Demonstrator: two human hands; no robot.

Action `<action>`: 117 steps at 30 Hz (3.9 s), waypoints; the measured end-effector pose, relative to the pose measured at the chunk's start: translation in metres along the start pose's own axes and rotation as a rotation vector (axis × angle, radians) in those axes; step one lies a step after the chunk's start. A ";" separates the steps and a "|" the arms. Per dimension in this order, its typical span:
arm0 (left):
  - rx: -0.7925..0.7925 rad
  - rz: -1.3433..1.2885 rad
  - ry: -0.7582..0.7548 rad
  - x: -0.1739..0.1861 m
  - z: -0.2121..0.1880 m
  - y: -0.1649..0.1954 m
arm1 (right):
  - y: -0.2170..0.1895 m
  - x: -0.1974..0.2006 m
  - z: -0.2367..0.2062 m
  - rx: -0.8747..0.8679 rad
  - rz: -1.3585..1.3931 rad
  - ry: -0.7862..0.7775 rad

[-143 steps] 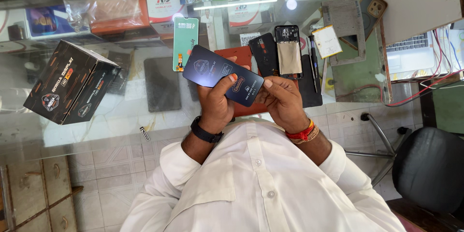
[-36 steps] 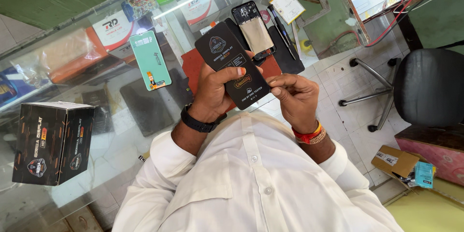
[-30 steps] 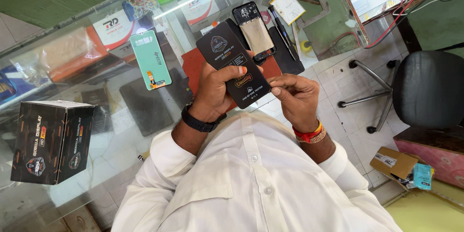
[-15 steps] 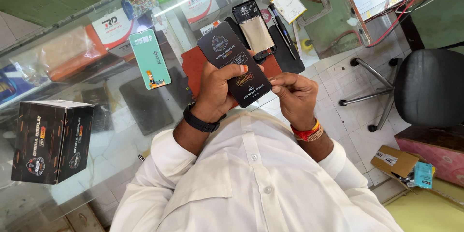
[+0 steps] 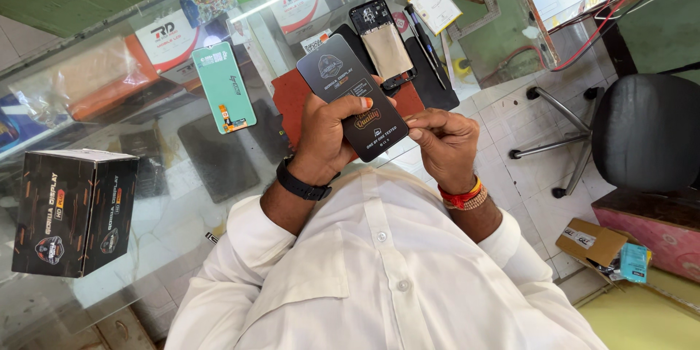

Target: The person handles a smartphone and its components on a glass counter, using tweezers to adjust internal parts and a tube of adhesive. They compare a new display module to the phone body, then test the screen by swiping and tapping the interface.

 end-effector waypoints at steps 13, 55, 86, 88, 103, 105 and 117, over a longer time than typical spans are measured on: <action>-0.001 0.017 0.021 -0.001 -0.001 0.002 | 0.004 0.007 -0.003 -0.006 -0.085 0.014; -0.263 -0.229 -0.011 0.025 -0.005 -0.011 | -0.068 -0.058 0.011 0.431 -0.795 0.071; -0.406 0.127 -0.031 0.021 -0.009 0.007 | 0.012 -0.024 0.018 -0.253 -0.180 0.051; -0.384 0.092 -0.038 0.025 -0.008 0.005 | 0.015 -0.029 0.023 -0.257 -0.128 0.033; -0.653 -0.279 -0.214 0.028 -0.019 0.037 | -0.076 -0.120 0.040 0.893 -1.108 -0.393; -0.676 -0.317 -0.159 0.035 -0.019 0.038 | -0.078 -0.132 0.038 0.897 -1.153 -0.493; -0.717 0.084 -0.081 0.029 -0.034 0.050 | -0.053 -0.142 0.078 0.266 -0.782 -0.485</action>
Point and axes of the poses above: each hand's wrist, its own z-axis towards the middle knuckle, its own x-axis out of the back of the hand, y = z × x, the point moved 8 cm from there along z, towards the middle knuckle, and after that the axes turned 3 degrees about -y, right-handed, at the moved point
